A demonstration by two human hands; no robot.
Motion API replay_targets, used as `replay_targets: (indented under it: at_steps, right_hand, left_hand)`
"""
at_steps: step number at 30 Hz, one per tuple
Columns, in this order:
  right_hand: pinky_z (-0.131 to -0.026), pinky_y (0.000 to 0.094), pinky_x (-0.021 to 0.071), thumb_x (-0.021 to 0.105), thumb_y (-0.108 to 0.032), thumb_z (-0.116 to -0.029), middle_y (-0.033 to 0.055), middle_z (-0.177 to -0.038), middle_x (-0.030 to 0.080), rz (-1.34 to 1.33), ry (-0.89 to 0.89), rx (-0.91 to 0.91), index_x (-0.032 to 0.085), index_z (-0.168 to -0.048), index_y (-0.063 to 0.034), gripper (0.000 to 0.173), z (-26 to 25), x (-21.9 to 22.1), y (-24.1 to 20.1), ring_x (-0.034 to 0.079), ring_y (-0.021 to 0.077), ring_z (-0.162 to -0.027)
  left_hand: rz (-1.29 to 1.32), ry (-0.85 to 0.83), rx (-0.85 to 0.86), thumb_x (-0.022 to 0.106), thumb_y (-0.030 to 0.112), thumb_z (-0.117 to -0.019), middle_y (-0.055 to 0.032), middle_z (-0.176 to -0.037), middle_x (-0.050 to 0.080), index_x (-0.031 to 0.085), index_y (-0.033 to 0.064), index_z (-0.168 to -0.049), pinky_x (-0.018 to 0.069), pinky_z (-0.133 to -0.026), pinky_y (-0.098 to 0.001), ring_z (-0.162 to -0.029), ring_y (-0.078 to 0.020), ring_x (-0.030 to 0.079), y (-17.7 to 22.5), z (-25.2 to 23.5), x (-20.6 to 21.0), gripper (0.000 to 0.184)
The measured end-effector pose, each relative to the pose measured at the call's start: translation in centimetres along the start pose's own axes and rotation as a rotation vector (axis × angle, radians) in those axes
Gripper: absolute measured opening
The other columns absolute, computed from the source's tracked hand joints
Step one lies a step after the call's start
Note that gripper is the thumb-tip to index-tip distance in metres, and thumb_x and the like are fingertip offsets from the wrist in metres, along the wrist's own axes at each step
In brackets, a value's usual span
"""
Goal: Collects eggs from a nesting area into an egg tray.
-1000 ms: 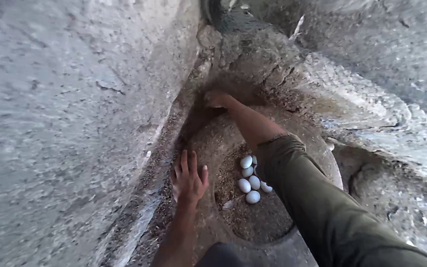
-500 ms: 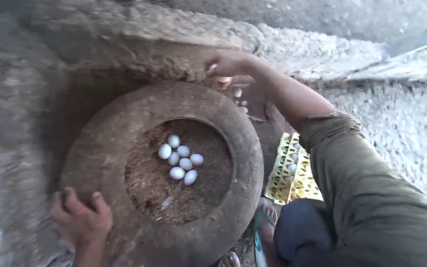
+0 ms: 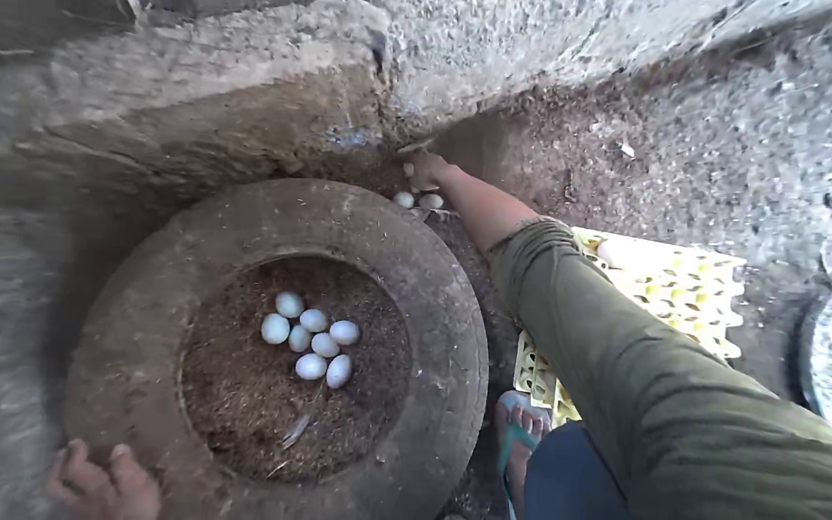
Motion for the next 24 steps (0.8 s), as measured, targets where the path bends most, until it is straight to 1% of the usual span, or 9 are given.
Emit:
replay_targets:
  at_steps: [2,5,7,8,10,15,18,21,24]
  right_hand:
    - [-0.092,0.0722,0.0492,0.083,-0.021,-0.0797,0.0241,-0.164,0.025,-0.005,0.004,0.045,0.056,-0.144,-0.0066,0.071,0.0,-0.7,-0.2,0.054,0.0490,-0.126]
    - [-0.091,0.0703,0.0501,0.080,-0.028,-0.0842,0.0277,-0.160,0.030,0.077,-0.042,0.059,0.059,-0.136,-0.0012,0.062,-0.7,-1.5,0.3,0.054,0.0481,-0.128]
    - [-0.091,0.0704,0.0498,0.084,-0.030,-0.0829,0.0283,-0.157,0.037,0.067,-0.075,0.008,0.037,-0.158,-0.0112,0.090,-1.4,-1.4,1.1,0.055,0.0496,-0.126]
    - [-0.085,0.0672,0.0527,0.083,-0.031,-0.0845,0.0295,-0.144,0.051,0.078,-0.080,-0.046,0.029,-0.161,-0.0141,0.095,-1.4,-1.3,1.1,0.061,0.0483,-0.115]
    - [-0.090,0.0692,0.0506,0.078,-0.032,-0.0897,0.0282,-0.137,0.058,0.129,-0.082,-0.146,0.021,-0.164,-0.0157,0.095,-1.0,-0.2,1.3,0.062,0.0487,-0.116]
    - [-0.090,0.0715,0.0495,0.068,-0.023,-0.0945,0.0277,-0.159,0.033,0.253,-0.147,-0.168,0.046,-0.154,-0.0260,0.064,1.9,0.9,1.8,0.056,0.0526,-0.123]
    - [-0.089,0.0718,0.0511,0.060,-0.039,-0.0996,0.0294,-0.161,0.028,0.187,-0.057,-0.065,0.054,-0.148,-0.0274,0.050,2.5,2.0,2.7,0.054,0.0534,-0.125]
    - [-0.083,0.0677,0.0542,0.064,-0.046,-0.0960,0.0271,-0.159,0.032,0.144,0.076,0.025,0.061,-0.142,-0.0239,0.051,3.2,3.0,3.0,0.064,0.0492,-0.108]
    - [-0.086,0.0675,0.0536,0.068,-0.046,-0.0950,0.0286,-0.162,0.025,0.166,0.021,0.106,0.053,-0.150,-0.0255,0.060,3.9,2.8,2.9,0.062,0.0509,-0.112]
  left_hand:
    - [-0.002,0.003,-0.016,0.038,0.038,-0.1071,-0.0342,-0.160,0.025,0.032,-0.0083,-0.154,0.0210,-0.125,-0.0473,-0.151,-0.0460,0.024,0.1,0.0,0.1,0.066]
    - [-0.020,0.005,-0.019,0.037,0.035,-0.1077,-0.0338,-0.160,0.027,0.033,-0.0082,-0.153,0.0210,-0.125,-0.0477,-0.151,-0.0460,0.025,0.0,0.1,0.0,0.063]
    - [-0.030,0.011,-0.023,0.036,0.035,-0.1079,-0.0333,-0.160,0.028,0.033,-0.0071,-0.154,0.0204,-0.125,-0.0474,-0.151,-0.0456,0.026,-0.1,0.0,0.1,0.062]
    - [-0.031,0.014,-0.024,0.035,0.035,-0.1080,-0.0334,-0.160,0.028,0.033,-0.0071,-0.154,0.0198,-0.125,-0.0470,-0.151,-0.0455,0.025,-0.2,-0.1,0.1,0.063]
    - [-0.034,-0.008,-0.038,0.034,0.036,-0.1082,-0.0332,-0.160,0.026,0.032,-0.0067,-0.154,0.0191,-0.126,-0.0461,-0.152,-0.0444,0.024,-0.1,0.1,0.0,0.063]
    - [-0.017,-0.012,-0.055,0.036,0.036,-0.1078,-0.0317,-0.161,0.025,0.032,-0.0061,-0.155,0.0199,-0.126,-0.0435,-0.152,-0.0417,0.024,0.3,-0.1,0.0,0.064]
    - [-0.027,-0.014,-0.054,0.036,0.036,-0.1079,-0.0313,-0.161,0.027,0.032,-0.0061,-0.155,0.0208,-0.126,-0.0433,-0.152,-0.0410,0.025,0.5,-0.2,0.0,0.063]
    - [-0.043,-0.019,-0.065,0.036,0.036,-0.1080,-0.0305,-0.161,0.028,0.032,-0.0052,-0.155,0.0220,-0.125,-0.0429,-0.152,-0.0406,0.026,0.6,-0.1,-0.1,0.063]
    - [-0.031,-0.009,-0.059,0.036,0.035,-0.1082,-0.0308,-0.160,0.028,0.033,-0.0055,-0.155,0.0211,-0.126,-0.0418,-0.152,-0.0398,0.026,0.3,-0.2,0.0,0.062]
Point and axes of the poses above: each hand's wrist, its own z-axis away from the middle knuckle, its own x-axis out of the palm, y = z × x, the point moved 5 cm from there along -z, towards the middle knuckle
